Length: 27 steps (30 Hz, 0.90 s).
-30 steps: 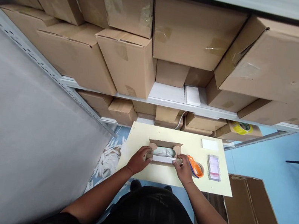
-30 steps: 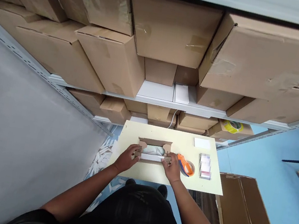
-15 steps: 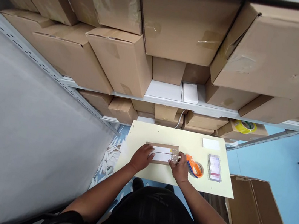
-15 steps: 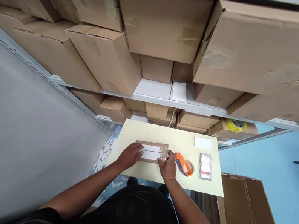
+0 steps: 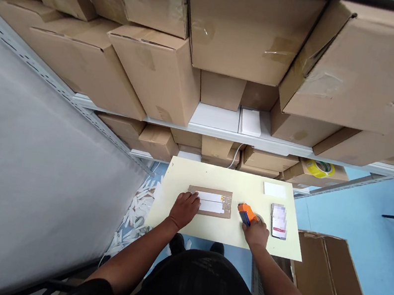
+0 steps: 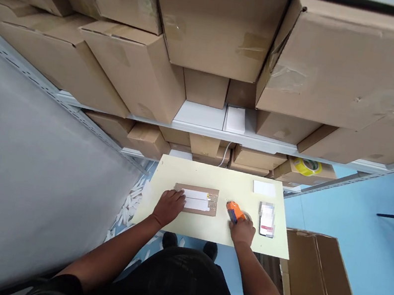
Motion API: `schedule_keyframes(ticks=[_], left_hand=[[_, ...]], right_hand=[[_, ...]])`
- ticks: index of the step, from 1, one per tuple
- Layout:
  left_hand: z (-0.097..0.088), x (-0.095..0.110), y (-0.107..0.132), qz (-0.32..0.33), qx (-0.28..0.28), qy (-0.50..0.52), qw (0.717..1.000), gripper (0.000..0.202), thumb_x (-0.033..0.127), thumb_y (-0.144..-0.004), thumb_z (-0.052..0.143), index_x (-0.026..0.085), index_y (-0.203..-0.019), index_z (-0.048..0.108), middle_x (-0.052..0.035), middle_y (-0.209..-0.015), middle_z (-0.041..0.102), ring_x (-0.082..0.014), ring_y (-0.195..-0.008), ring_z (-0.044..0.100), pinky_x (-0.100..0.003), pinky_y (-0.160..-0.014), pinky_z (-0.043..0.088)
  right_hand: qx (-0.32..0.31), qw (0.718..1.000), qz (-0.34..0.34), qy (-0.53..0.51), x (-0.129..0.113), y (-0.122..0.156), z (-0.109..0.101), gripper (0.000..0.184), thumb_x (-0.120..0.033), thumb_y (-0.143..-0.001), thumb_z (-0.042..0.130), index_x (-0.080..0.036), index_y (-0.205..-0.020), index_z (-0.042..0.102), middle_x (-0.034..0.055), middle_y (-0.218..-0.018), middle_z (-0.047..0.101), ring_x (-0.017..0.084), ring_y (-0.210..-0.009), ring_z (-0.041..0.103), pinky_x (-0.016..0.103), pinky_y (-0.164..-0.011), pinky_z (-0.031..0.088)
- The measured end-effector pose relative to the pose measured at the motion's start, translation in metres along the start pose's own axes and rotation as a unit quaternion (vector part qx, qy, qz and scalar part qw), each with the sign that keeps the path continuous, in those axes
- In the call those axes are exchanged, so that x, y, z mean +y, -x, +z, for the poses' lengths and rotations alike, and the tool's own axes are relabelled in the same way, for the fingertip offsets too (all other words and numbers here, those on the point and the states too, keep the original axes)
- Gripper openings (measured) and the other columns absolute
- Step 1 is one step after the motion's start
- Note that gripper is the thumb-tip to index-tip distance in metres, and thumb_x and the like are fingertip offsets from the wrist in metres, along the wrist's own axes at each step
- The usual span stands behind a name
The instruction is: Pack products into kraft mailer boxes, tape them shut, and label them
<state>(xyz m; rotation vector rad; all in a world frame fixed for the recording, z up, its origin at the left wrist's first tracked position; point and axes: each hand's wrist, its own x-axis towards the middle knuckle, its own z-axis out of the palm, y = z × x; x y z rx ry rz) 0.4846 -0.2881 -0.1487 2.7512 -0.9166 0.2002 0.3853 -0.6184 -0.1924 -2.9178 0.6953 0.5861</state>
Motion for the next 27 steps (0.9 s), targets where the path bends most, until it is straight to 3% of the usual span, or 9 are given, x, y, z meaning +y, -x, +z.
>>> schedule_keyframes(ticks=[4,7,12,15,18,21,25,27], left_hand=[[0.005,0.003,0.000,-0.003,-0.017,-0.029,0.999,0.024,0.019,-0.101,0.048,0.018,-0.108,0.071,-0.0143,-0.132,0.067,-0.0299,-0.106,0.063,-0.044,-0.086,0.047],[0.010,0.004,0.001,-0.016,-0.018,-0.032,0.999,0.025,0.020,-0.101,0.047,0.018,-0.111,0.070,-0.0127,-0.133,0.066,-0.0291,-0.104,0.063,-0.042,-0.081,0.049],[0.015,0.006,0.005,-0.062,0.008,0.059,0.996,0.024,0.022,-0.100,0.051,0.020,-0.114,0.070,-0.0112,-0.133,0.067,-0.0275,-0.107,0.064,-0.044,-0.092,0.052],[0.015,0.007,0.006,-0.106,0.025,0.133,0.985,0.026,0.019,-0.098,0.052,0.020,-0.115,0.071,-0.0111,-0.135,0.066,-0.0284,-0.110,0.063,-0.047,-0.098,0.051],[0.009,0.006,0.006,-0.135,0.023,0.219,0.966,0.033,0.014,-0.092,0.052,0.020,-0.117,0.073,-0.0104,-0.140,0.064,-0.0288,-0.116,0.063,-0.049,-0.104,0.050],[-0.001,-0.002,0.003,-0.184,0.004,0.342,0.922,0.036,0.013,-0.090,0.050,0.021,-0.115,0.075,-0.0077,-0.138,0.067,-0.0263,-0.120,0.063,-0.046,-0.108,0.048],[-0.013,-0.016,-0.001,-0.309,-0.019,0.531,0.789,0.037,0.033,-0.099,0.043,0.021,-0.110,0.077,-0.0059,-0.113,0.077,-0.0230,-0.104,0.071,-0.037,-0.096,0.054],[-0.017,-0.018,-0.003,-0.348,-0.025,0.576,0.739,0.039,0.043,-0.097,0.047,0.019,-0.104,0.077,-0.0061,-0.104,0.079,-0.0230,-0.097,0.072,-0.035,-0.090,0.054]], right_hand=[[0.012,1.000,0.009,0.018,-0.011,-0.002,0.004,0.036,-0.042,-0.098,0.049,-0.013,-0.105,0.070,0.0186,-0.106,0.070,0.034,-0.119,0.057,0.045,-0.094,0.040],[0.036,0.998,-0.015,-0.047,-0.007,0.003,-0.004,0.038,-0.044,-0.096,0.049,-0.013,-0.105,0.069,0.0170,-0.099,0.071,0.032,-0.107,0.062,0.043,-0.091,0.043],[0.063,0.954,-0.091,-0.278,-0.006,0.020,-0.054,0.043,-0.056,-0.090,0.050,-0.018,-0.096,0.070,0.0086,-0.085,0.070,0.026,-0.081,0.065,0.033,-0.071,0.049],[0.032,0.921,-0.166,-0.352,-0.038,0.026,-0.093,0.042,-0.059,-0.088,0.053,-0.020,-0.087,0.069,0.0053,-0.078,0.069,0.024,-0.074,0.064,0.032,-0.066,0.048],[-0.017,0.908,-0.221,-0.357,-0.082,0.024,-0.118,0.047,-0.065,-0.086,0.055,-0.021,-0.075,0.066,0.0038,-0.071,0.067,0.022,-0.069,0.062,0.029,-0.063,0.046],[-0.049,0.912,-0.278,-0.298,-0.115,0.017,-0.123,0.053,-0.071,-0.083,0.057,-0.021,-0.068,0.065,0.0020,-0.066,0.065,0.020,-0.067,0.061,0.027,-0.061,0.043],[-0.057,0.917,-0.306,-0.249,-0.130,0.010,-0.116,0.054,-0.072,-0.084,0.058,-0.021,-0.068,0.068,0.0003,-0.063,0.065,0.017,-0.061,0.059,0.026,-0.057,0.038],[-0.050,0.920,-0.304,-0.241,-0.132,0.007,-0.115,0.054,-0.071,-0.084,0.058,-0.021,-0.067,0.067,-0.0006,-0.061,0.063,0.016,-0.059,0.057,0.026,-0.056,0.035]])
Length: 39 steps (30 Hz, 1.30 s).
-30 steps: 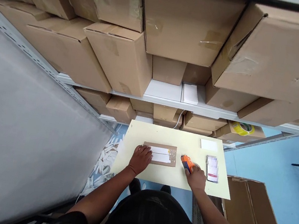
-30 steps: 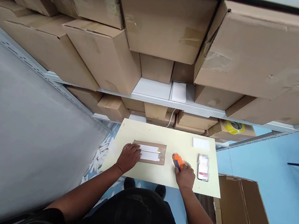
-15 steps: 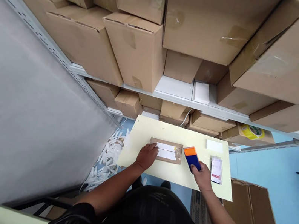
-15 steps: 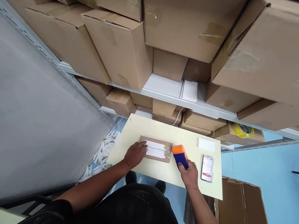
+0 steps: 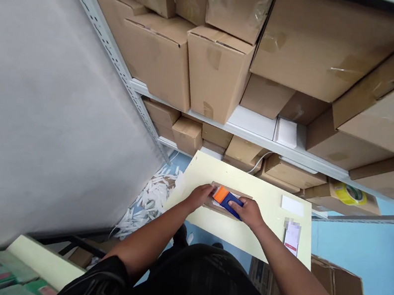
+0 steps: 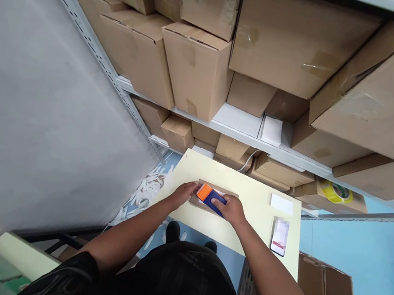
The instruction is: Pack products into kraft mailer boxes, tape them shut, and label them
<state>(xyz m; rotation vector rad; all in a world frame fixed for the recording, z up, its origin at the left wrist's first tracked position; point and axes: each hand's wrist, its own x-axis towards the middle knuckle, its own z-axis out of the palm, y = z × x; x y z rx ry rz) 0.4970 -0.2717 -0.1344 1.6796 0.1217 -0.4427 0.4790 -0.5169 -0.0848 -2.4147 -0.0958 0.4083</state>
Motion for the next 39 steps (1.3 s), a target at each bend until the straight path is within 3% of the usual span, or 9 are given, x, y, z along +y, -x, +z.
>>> schedule_keyframes(ticks=[5,17,27,39], left_hand=[[0.007,0.005,0.000,-0.058,0.012,0.070,0.996,0.021,0.035,-0.082,0.067,0.017,-0.090,0.077,-0.0050,-0.093,0.079,-0.0213,-0.087,0.071,-0.032,-0.084,0.054],[0.005,-0.017,-0.012,-0.054,0.096,0.017,0.994,0.014,0.023,-0.081,0.059,0.018,-0.085,0.072,-0.0031,-0.083,0.075,-0.0177,-0.076,0.068,-0.029,-0.072,0.053],[-0.037,-0.047,-0.014,-0.054,0.171,-0.032,0.983,0.017,0.028,-0.084,0.057,0.018,-0.089,0.070,-0.0037,-0.080,0.071,-0.0186,-0.077,0.066,-0.031,-0.073,0.052],[-0.014,-0.069,-0.029,0.001,0.199,-0.118,0.973,0.019,0.032,-0.097,0.046,0.022,-0.091,0.061,-0.0035,-0.089,0.068,-0.0209,-0.092,0.065,-0.034,-0.089,0.050]], right_hand=[[-0.017,0.999,0.003,0.030,-0.002,-0.010,-0.003,0.053,-0.070,-0.085,0.058,-0.021,-0.064,0.065,-0.0017,-0.057,0.059,0.015,-0.058,0.055,0.026,-0.055,0.034],[-0.102,0.993,0.026,0.048,-0.025,-0.032,-0.023,0.051,-0.072,-0.082,0.063,-0.023,-0.074,0.076,0.0016,-0.064,0.070,0.018,-0.063,0.064,0.026,-0.058,0.039],[-0.120,0.986,0.042,0.109,-0.019,-0.038,-0.038,0.054,-0.075,-0.079,0.065,-0.023,-0.066,0.073,0.0040,-0.061,0.069,0.019,-0.057,0.061,0.028,-0.054,0.035],[-0.099,0.989,0.048,0.103,-0.016,-0.034,-0.025,0.054,-0.074,-0.082,0.063,-0.023,-0.068,0.076,0.0056,-0.065,0.071,0.020,-0.061,0.064,0.028,-0.055,0.035]])
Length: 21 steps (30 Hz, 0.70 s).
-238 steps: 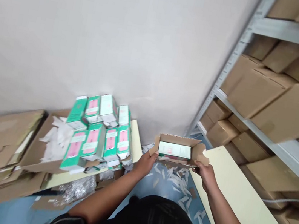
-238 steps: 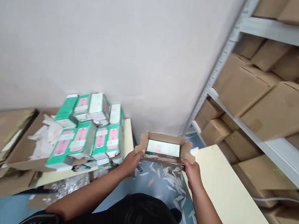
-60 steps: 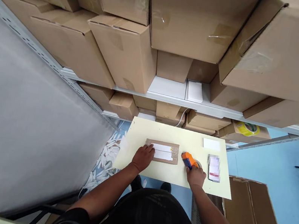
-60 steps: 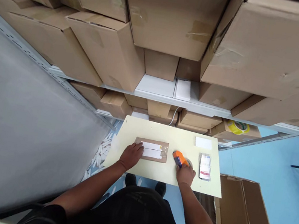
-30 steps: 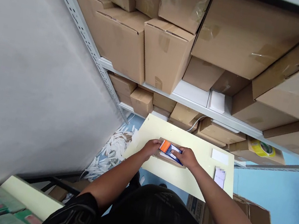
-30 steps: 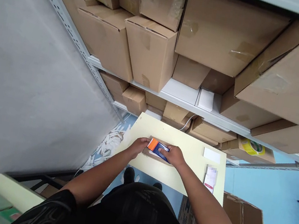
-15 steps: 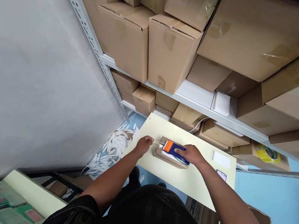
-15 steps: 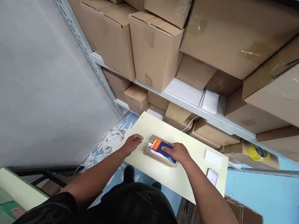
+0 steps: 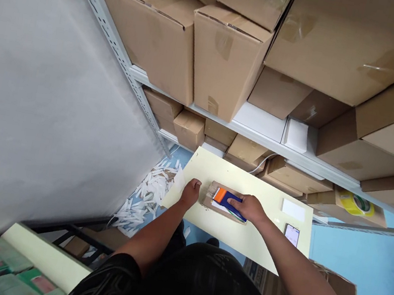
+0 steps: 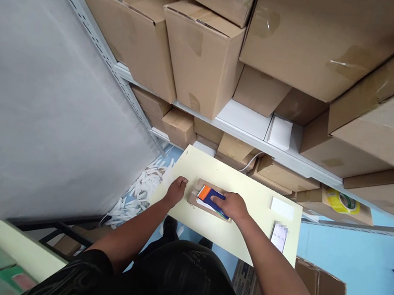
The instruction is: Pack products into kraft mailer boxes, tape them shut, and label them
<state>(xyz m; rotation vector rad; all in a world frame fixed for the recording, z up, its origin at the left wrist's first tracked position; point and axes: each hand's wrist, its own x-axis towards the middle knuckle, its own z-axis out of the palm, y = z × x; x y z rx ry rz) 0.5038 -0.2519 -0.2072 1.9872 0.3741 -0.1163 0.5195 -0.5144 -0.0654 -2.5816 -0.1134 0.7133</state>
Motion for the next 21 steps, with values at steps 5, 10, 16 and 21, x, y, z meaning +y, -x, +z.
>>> schedule_keyframes(ticks=[5,10,16,21], left_hand=[[0.023,-0.010,0.002,-0.017,-0.038,-0.033,0.999,0.015,0.031,-0.094,0.054,0.019,-0.100,0.061,-0.0013,-0.076,0.065,-0.0204,-0.073,0.066,-0.037,-0.079,0.055],[-0.002,0.004,0.012,0.087,-0.050,-0.068,0.993,0.046,0.029,-0.094,0.052,0.017,-0.139,0.053,-0.0152,-0.133,0.063,-0.0276,-0.127,0.059,-0.047,-0.109,0.046],[-0.011,0.026,0.034,0.400,-0.173,-0.254,0.863,0.087,0.048,-0.094,0.058,0.011,-0.163,0.020,-0.0189,-0.169,0.022,-0.0352,-0.157,0.019,-0.052,-0.125,0.026],[-0.001,0.020,0.030,0.418,-0.140,-0.384,0.811,0.092,0.066,-0.096,0.046,0.006,-0.163,0.021,-0.0216,-0.167,0.024,-0.0347,-0.157,0.019,-0.050,-0.127,0.018]], right_hand=[[-0.002,1.000,0.014,0.022,-0.001,-0.002,0.003,0.054,-0.074,-0.083,0.062,-0.024,-0.071,0.077,0.0063,-0.065,0.071,0.021,-0.062,0.064,0.028,-0.056,0.034],[-0.007,0.999,0.027,0.035,-0.004,-0.002,0.003,0.054,-0.075,-0.083,0.061,-0.025,-0.076,0.079,0.0077,-0.068,0.072,0.023,-0.066,0.065,0.029,-0.057,0.035],[-0.022,0.998,0.034,0.044,-0.008,-0.005,-0.002,0.062,-0.080,-0.083,0.056,-0.024,-0.089,0.082,0.0109,-0.083,0.077,0.026,-0.077,0.069,0.030,-0.060,0.039],[-0.052,0.997,0.028,0.043,-0.008,-0.009,-0.011,0.063,-0.078,-0.084,0.057,-0.025,-0.106,0.081,0.0096,-0.089,0.078,0.024,-0.081,0.070,0.028,-0.064,0.042]])
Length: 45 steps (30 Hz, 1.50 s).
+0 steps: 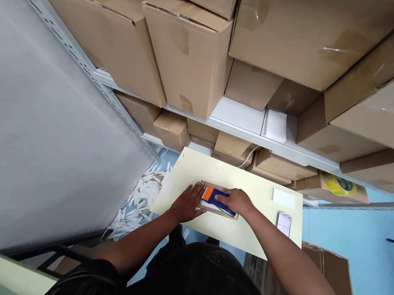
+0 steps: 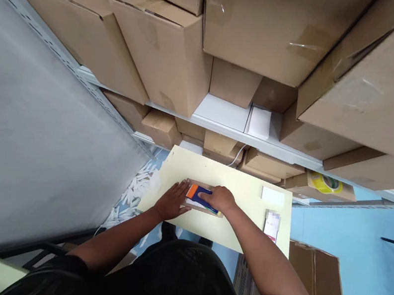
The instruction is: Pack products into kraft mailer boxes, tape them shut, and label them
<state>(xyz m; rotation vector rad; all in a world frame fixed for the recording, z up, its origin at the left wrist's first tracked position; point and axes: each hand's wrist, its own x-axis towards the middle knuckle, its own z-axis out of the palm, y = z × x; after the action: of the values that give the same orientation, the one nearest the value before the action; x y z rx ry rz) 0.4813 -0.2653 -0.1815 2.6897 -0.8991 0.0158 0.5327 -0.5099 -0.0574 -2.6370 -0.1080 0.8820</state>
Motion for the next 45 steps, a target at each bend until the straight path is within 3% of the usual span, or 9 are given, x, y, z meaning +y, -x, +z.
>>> schedule_keyframes(ticks=[5,12,17,24,28,32,36,40,45], left_hand=[[-0.004,-0.004,-0.001,0.013,-0.017,-0.038,0.999,0.090,0.066,-0.097,0.042,0.006,-0.162,0.025,-0.0215,-0.167,0.025,-0.0346,-0.156,0.021,-0.049,-0.127,0.016],[-0.005,-0.004,-0.001,0.012,-0.014,-0.030,0.999,0.091,0.066,-0.098,0.043,0.006,-0.162,0.023,-0.0205,-0.168,0.024,-0.0347,-0.157,0.020,-0.048,-0.127,0.016],[-0.004,-0.003,-0.005,0.020,-0.019,-0.020,0.999,0.091,0.065,-0.098,0.043,0.007,-0.164,0.018,-0.0201,-0.168,0.022,-0.0339,-0.157,0.019,-0.048,-0.128,0.015],[-0.002,-0.003,-0.009,0.023,-0.030,-0.013,0.999,0.092,0.064,-0.098,0.043,0.006,-0.164,0.014,-0.0211,-0.169,0.019,-0.0343,-0.157,0.017,-0.050,-0.127,0.020],[0.000,-0.003,-0.009,0.022,-0.027,-0.001,0.999,0.093,0.063,-0.098,0.045,0.007,-0.164,0.010,-0.0219,-0.169,0.017,-0.0353,-0.157,0.018,-0.051,-0.126,0.024],[0.001,-0.004,-0.009,0.029,-0.018,0.013,0.999,0.094,0.061,-0.098,0.047,0.008,-0.165,0.006,-0.0219,-0.170,0.014,-0.0357,-0.157,0.018,-0.052,-0.125,0.027],[0.000,-0.005,-0.008,0.033,-0.014,0.027,0.999,0.095,0.058,-0.099,0.049,0.010,-0.165,0.001,-0.0203,-0.171,0.010,-0.0363,-0.157,0.016,-0.054,-0.124,0.028],[-0.003,-0.003,-0.006,0.029,-0.011,0.051,0.998,0.096,0.054,-0.098,0.052,0.013,-0.165,-0.003,-0.0188,-0.171,0.007,-0.0360,-0.158,0.013,-0.055,-0.124,0.029],[0.001,0.004,-0.003,-0.063,0.018,0.182,0.981,0.098,0.045,-0.095,0.059,0.017,-0.165,-0.004,-0.0180,-0.172,0.006,-0.0346,-0.158,0.013,-0.054,-0.124,0.030]], right_hand=[[-0.012,1.000,0.018,-0.021,0.030,0.013,-0.013,0.061,-0.078,-0.081,0.061,-0.021,-0.092,0.080,0.0089,-0.082,0.076,0.022,-0.075,0.069,0.027,-0.062,0.041],[-0.004,0.991,0.083,-0.105,0.152,0.062,-0.032,0.063,-0.078,-0.078,0.062,-0.017,-0.067,0.071,0.0078,-0.063,0.069,0.020,-0.060,0.062,0.029,-0.055,0.038],[-0.014,0.984,0.119,-0.128,0.210,0.067,-0.011,0.061,-0.076,-0.078,0.065,-0.016,-0.070,0.071,0.0101,-0.068,0.072,0.020,-0.062,0.064,0.029,-0.057,0.041],[-0.053,0.971,0.131,-0.195,0.212,0.014,0.029,0.059,-0.075,-0.070,0.073,-0.016,-0.069,0.071,0.0090,-0.069,0.072,0.020,-0.062,0.064,0.028,-0.058,0.043],[-0.108,0.933,0.171,-0.299,0.212,-0.006,0.046,0.057,-0.072,-0.068,0.078,-0.016,-0.070,0.068,0.0060,-0.064,0.068,0.017,-0.055,0.058,0.028,-0.055,0.043],[-0.137,0.870,0.233,-0.412,0.219,-0.007,0.071,0.051,-0.067,-0.071,0.079,-0.018,-0.068,0.064,0.0001,-0.051,0.056,0.015,-0.050,0.052,0.028,-0.052,0.043],[-0.102,0.839,0.279,-0.456,0.224,0.013,0.094,0.049,-0.064,-0.074,0.078,-0.017,-0.075,0.067,0.0059,-0.066,0.069,0.020,-0.062,0.063,0.030,-0.059,0.049],[0.041,0.880,0.279,-0.383,0.222,0.040,0.110,0.056,-0.070,-0.089,0.054,-0.016,-0.086,0.070,0.0101,-0.080,0.075,0.023,-0.074,0.069,0.030,-0.066,0.050],[0.189,0.960,0.198,-0.066,0.203,0.046,0.130,0.040,-0.046,-0.099,0.044,-0.015,-0.105,0.069,0.0152,-0.099,0.073,0.029,-0.096,0.067,0.035,-0.082,0.046]])
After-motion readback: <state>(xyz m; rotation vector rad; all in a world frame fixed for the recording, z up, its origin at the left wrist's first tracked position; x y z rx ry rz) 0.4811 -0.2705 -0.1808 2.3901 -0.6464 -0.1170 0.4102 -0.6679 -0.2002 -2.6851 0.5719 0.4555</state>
